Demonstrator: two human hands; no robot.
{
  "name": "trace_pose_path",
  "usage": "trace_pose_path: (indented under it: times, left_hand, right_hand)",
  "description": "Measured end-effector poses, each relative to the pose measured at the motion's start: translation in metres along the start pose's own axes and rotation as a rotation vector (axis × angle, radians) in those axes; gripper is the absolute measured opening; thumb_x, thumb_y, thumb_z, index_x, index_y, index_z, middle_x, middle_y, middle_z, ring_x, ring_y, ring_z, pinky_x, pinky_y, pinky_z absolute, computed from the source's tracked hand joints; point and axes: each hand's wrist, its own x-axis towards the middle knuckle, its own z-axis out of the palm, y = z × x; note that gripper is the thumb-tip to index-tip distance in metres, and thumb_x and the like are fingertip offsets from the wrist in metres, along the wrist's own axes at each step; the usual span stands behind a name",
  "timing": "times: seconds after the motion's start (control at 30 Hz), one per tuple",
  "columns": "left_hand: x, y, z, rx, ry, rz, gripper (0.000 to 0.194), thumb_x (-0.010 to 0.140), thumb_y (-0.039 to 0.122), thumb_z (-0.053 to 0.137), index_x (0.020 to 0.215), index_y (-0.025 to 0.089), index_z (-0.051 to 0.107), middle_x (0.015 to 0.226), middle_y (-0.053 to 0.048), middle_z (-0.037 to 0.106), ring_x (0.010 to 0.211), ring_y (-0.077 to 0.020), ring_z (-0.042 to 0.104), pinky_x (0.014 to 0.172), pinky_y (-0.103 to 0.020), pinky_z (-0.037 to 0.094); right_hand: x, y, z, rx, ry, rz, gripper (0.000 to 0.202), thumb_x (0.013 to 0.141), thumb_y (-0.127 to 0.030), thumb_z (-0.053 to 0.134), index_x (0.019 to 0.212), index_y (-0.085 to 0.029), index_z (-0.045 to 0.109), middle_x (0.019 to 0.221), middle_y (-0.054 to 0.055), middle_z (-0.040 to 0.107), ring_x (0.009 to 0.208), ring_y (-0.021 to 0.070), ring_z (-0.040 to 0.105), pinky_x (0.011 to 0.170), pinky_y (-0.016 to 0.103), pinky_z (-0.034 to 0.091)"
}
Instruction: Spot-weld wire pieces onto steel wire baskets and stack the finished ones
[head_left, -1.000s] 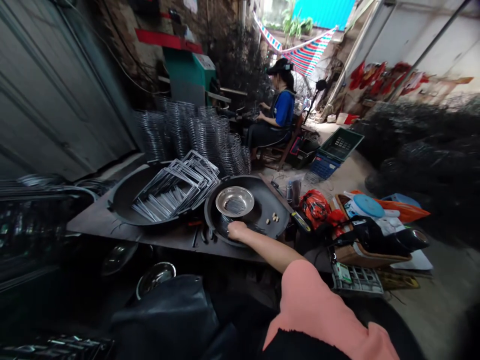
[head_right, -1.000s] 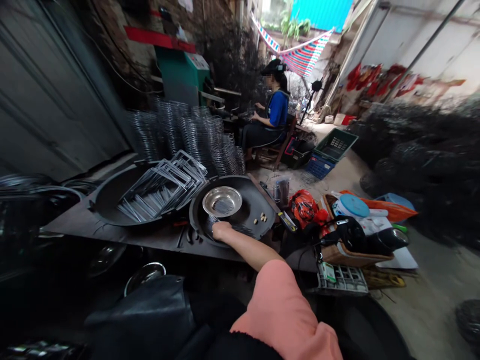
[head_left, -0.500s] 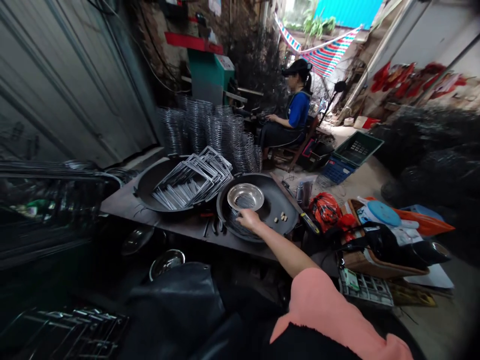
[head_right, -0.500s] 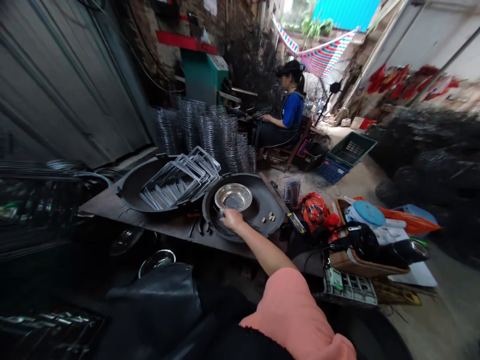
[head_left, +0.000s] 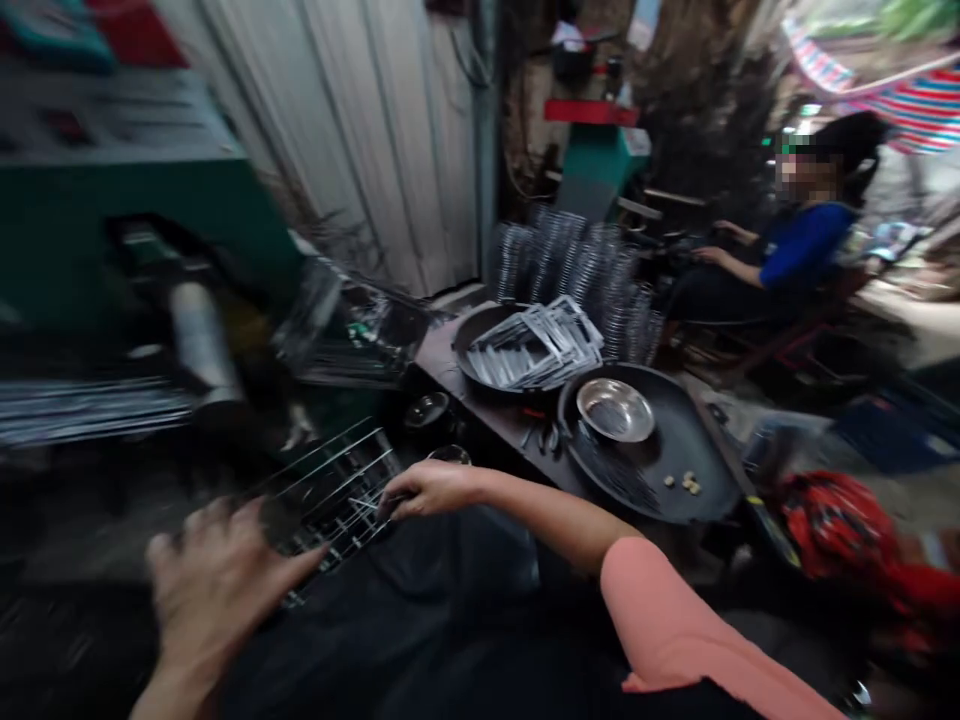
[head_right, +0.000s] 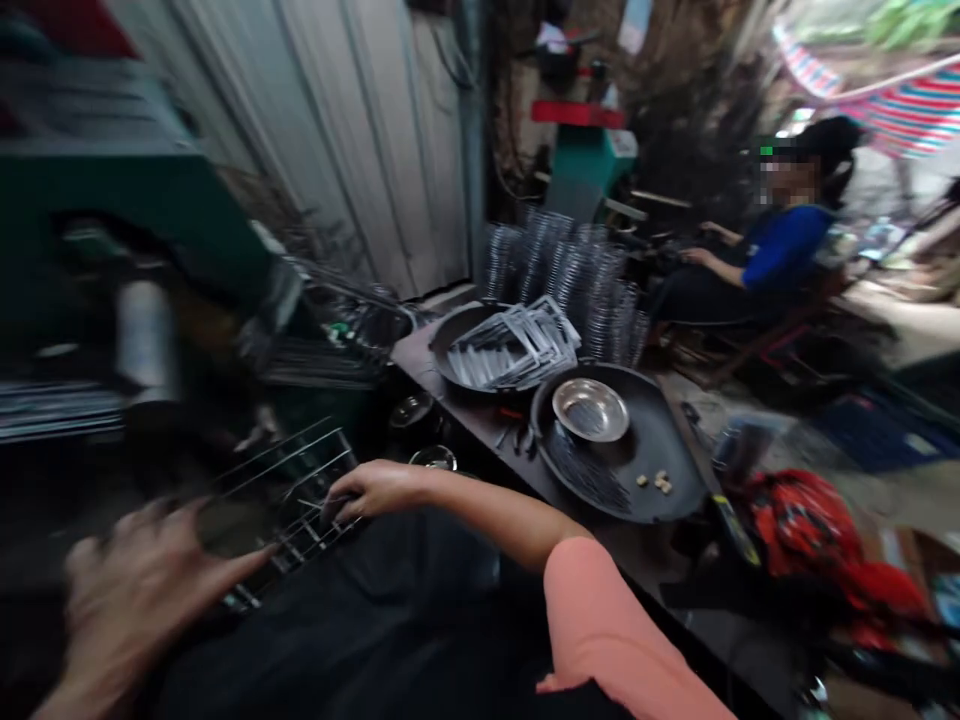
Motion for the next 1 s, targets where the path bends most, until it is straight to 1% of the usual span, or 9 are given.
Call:
trace_pose_path:
  times: [0.1, 0.17, 0.27, 0.37, 0.43, 0.6, 0.67, 0.83, 1.0]
  left_hand:
    - [-0.001, -0.005, -0.001, 0.063, 0.011, 0.003, 0.068, 0.075, 0.049, 0.067, 0.122, 0.001, 0.058, 0.128, -0.028, 0.059, 0.119, -0.0433, 0.053, 0.102, -0.057, 0.039]
    - [0.002, -0.004, 0.001, 0.025, 0.021, 0.020, 0.066, 0.073, 0.048, 0.066, 0.122, 0.004, 0.059, 0.128, -0.028, 0.060, 0.119, -0.0439, 0.053, 0.103, -0.058, 0.038]
    - [0.006, -0.006, 0.006, -0.053, 0.015, 0.022, 0.067, 0.069, 0.048, 0.068, 0.122, 0.008, 0.060, 0.130, -0.028, 0.058, 0.124, -0.0442, 0.050, 0.107, -0.059, 0.035]
    - [0.007, -0.012, 0.011, -0.126, 0.003, 0.010, 0.065, 0.068, 0.049, 0.066, 0.120, 0.011, 0.061, 0.127, -0.026, 0.059, 0.123, -0.0420, 0.051, 0.107, -0.060, 0.034]
    - [0.008, -0.016, 0.014, -0.172, -0.007, 0.012, 0.064, 0.069, 0.050, 0.064, 0.120, 0.011, 0.061, 0.126, -0.024, 0.060, 0.122, -0.0408, 0.052, 0.107, -0.060, 0.035]
    - [0.014, -0.023, 0.021, -0.272, -0.049, 0.024, 0.071, 0.065, 0.053, 0.066, 0.120, 0.009, 0.061, 0.132, -0.026, 0.058, 0.126, -0.0409, 0.051, 0.109, -0.058, 0.036]
    - [0.016, -0.025, 0.023, -0.291, -0.047, 0.022, 0.074, 0.063, 0.055, 0.066, 0.121, 0.009, 0.061, 0.134, -0.026, 0.057, 0.128, -0.0414, 0.051, 0.107, -0.057, 0.037]
    - [0.022, -0.026, 0.024, -0.273, -0.062, 0.032, 0.076, 0.064, 0.055, 0.065, 0.123, 0.007, 0.060, 0.135, -0.027, 0.056, 0.129, -0.0409, 0.049, 0.109, -0.058, 0.036]
    - [0.027, -0.029, 0.026, -0.274, -0.036, 0.029, 0.070, 0.061, 0.051, 0.067, 0.119, 0.012, 0.062, 0.132, -0.024, 0.059, 0.127, -0.0407, 0.052, 0.108, -0.058, 0.038]
  right_hand:
    - [0.038, -0.019, -0.001, -0.136, -0.101, 0.062, 0.020, 0.083, -0.004, 0.064, 0.096, -0.013, 0.077, 0.082, -0.002, 0.074, 0.080, 0.0112, 0.067, 0.072, 0.017, 0.047]
    - [0.056, -0.030, 0.006, -0.296, -0.084, 0.104, 0.018, 0.085, -0.009, 0.064, 0.095, -0.016, 0.077, 0.084, -0.001, 0.075, 0.082, 0.0127, 0.068, 0.071, 0.018, 0.047]
    - [0.070, -0.040, 0.022, -0.579, -0.006, 0.158, 0.018, 0.091, -0.020, 0.061, 0.100, -0.020, 0.076, 0.099, 0.004, 0.078, 0.094, 0.0186, 0.071, 0.072, 0.023, 0.050]
    - [0.074, -0.045, 0.035, -0.789, 0.054, 0.156, 0.023, 0.095, -0.023, 0.054, 0.106, -0.020, 0.074, 0.112, 0.009, 0.076, 0.101, 0.0226, 0.071, 0.073, 0.028, 0.052]
    - [0.073, -0.046, 0.037, -0.838, 0.032, 0.117, 0.023, 0.096, -0.022, 0.054, 0.107, -0.020, 0.073, 0.115, 0.009, 0.075, 0.102, 0.0227, 0.071, 0.073, 0.028, 0.053]
    - [0.066, -0.050, 0.024, -0.843, -0.146, 0.021, 0.022, 0.098, -0.020, 0.052, 0.110, -0.017, 0.072, 0.112, 0.009, 0.075, 0.099, 0.0201, 0.071, 0.072, 0.026, 0.051]
    - [0.064, -0.051, 0.018, -0.836, -0.177, -0.031, 0.023, 0.098, -0.023, 0.056, 0.114, -0.016, 0.070, 0.114, 0.010, 0.074, 0.100, 0.0200, 0.071, 0.072, 0.025, 0.051]
    - [0.064, -0.047, 0.015, -0.912, -0.165, -0.072, 0.025, 0.095, -0.024, 0.060, 0.118, -0.016, 0.068, 0.115, 0.010, 0.072, 0.098, 0.0211, 0.070, 0.068, 0.027, 0.049]
    - [0.067, -0.043, 0.016, -0.953, -0.145, -0.094, 0.023, 0.097, -0.025, 0.056, 0.116, -0.017, 0.067, 0.111, 0.009, 0.072, 0.095, 0.0208, 0.069, 0.064, 0.027, 0.047]
